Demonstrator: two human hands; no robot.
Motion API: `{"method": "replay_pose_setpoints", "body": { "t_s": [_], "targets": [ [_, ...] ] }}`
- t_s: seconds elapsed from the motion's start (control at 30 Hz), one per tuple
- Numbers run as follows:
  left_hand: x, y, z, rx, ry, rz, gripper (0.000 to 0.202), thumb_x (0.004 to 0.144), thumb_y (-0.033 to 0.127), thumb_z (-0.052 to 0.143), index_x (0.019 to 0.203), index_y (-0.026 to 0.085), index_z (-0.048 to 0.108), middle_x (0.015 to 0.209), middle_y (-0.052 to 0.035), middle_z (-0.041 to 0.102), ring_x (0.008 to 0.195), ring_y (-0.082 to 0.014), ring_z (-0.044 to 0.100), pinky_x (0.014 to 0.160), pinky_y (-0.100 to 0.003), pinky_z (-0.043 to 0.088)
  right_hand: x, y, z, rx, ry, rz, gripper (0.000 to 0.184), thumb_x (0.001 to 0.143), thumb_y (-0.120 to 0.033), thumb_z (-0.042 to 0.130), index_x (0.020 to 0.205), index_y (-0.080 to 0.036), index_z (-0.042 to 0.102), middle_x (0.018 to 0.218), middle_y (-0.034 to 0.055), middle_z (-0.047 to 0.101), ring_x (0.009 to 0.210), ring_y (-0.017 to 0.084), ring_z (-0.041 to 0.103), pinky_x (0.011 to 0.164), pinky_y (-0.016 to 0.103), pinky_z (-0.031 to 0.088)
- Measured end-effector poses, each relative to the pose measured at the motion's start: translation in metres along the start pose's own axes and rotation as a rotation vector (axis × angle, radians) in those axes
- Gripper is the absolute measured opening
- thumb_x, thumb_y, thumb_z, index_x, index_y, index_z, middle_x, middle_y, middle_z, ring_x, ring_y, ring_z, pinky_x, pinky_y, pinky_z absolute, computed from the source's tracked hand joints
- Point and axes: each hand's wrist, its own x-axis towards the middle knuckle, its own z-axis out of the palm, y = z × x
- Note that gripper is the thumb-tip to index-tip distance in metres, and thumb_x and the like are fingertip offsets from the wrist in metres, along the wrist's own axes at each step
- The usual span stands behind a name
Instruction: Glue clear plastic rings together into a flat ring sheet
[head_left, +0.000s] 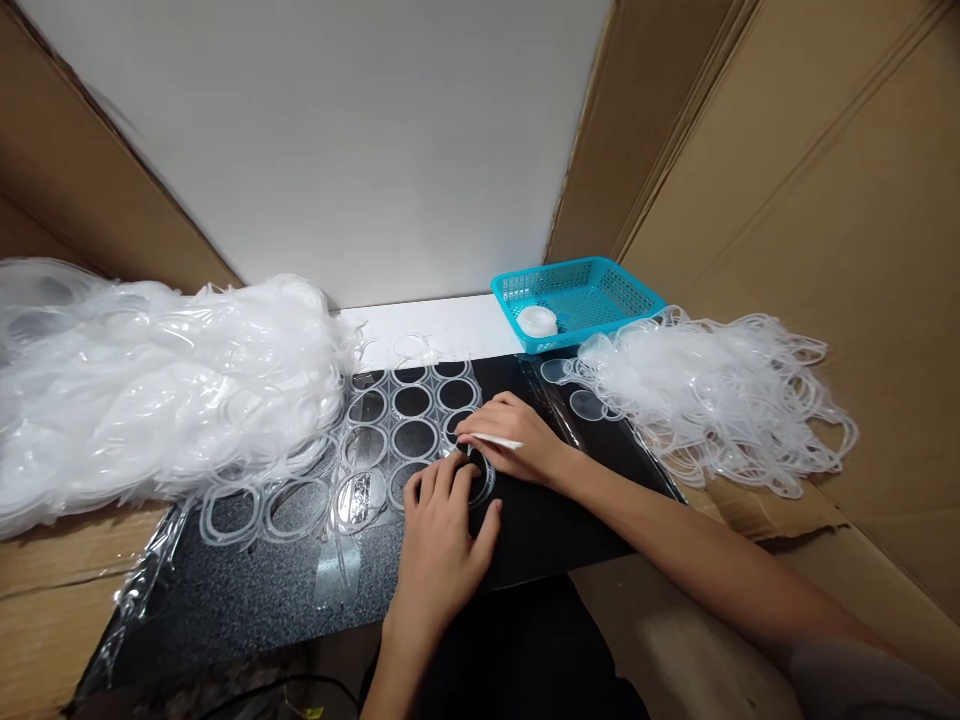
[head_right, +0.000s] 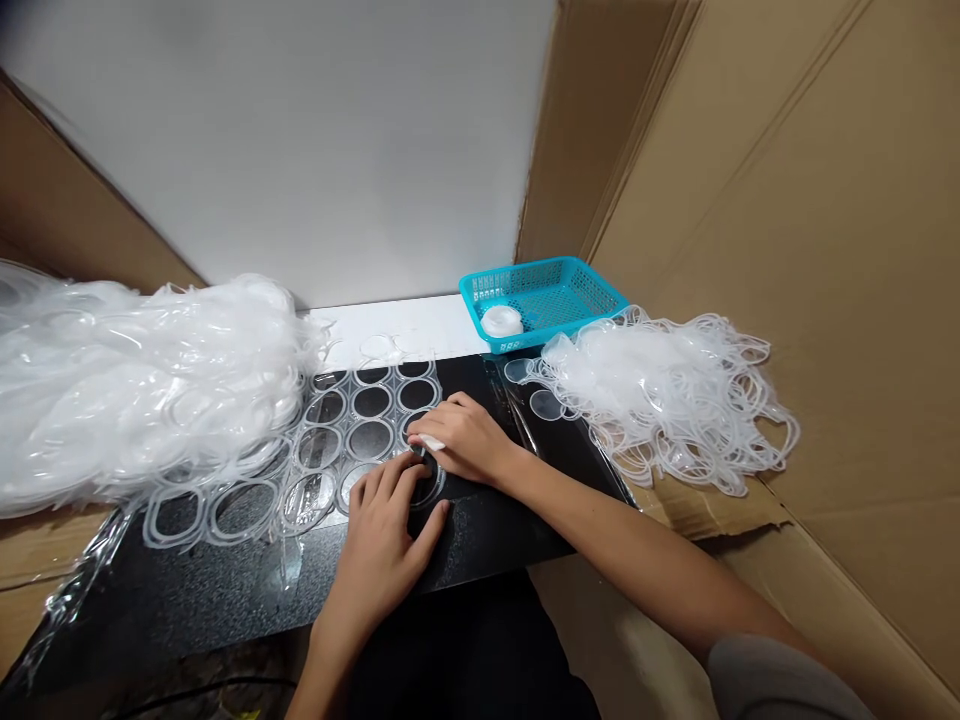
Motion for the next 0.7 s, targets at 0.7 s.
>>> {"method": "replay_pose_setpoints", "body": {
  "t_s": [0.7],
  "targets": [
    [-0.005,0.0,-0.003,-0.015,0.004,-0.027,0.018,0.1,0.025,0.059,0.117,0.022,0.062,0.116,-0.0076,0.062,0.114,-0.0301,0.056,0.1,-0.053,0.046,0.034,0.034,-0.005,0.217,-0.01,0.283,0.028,0.108,-0.032,0.055,0.107,-0.023,0.082,0.112,0.0068,0.083,0.11,0.024,0.078,0.104,0.038,0.055]
  ]
}}
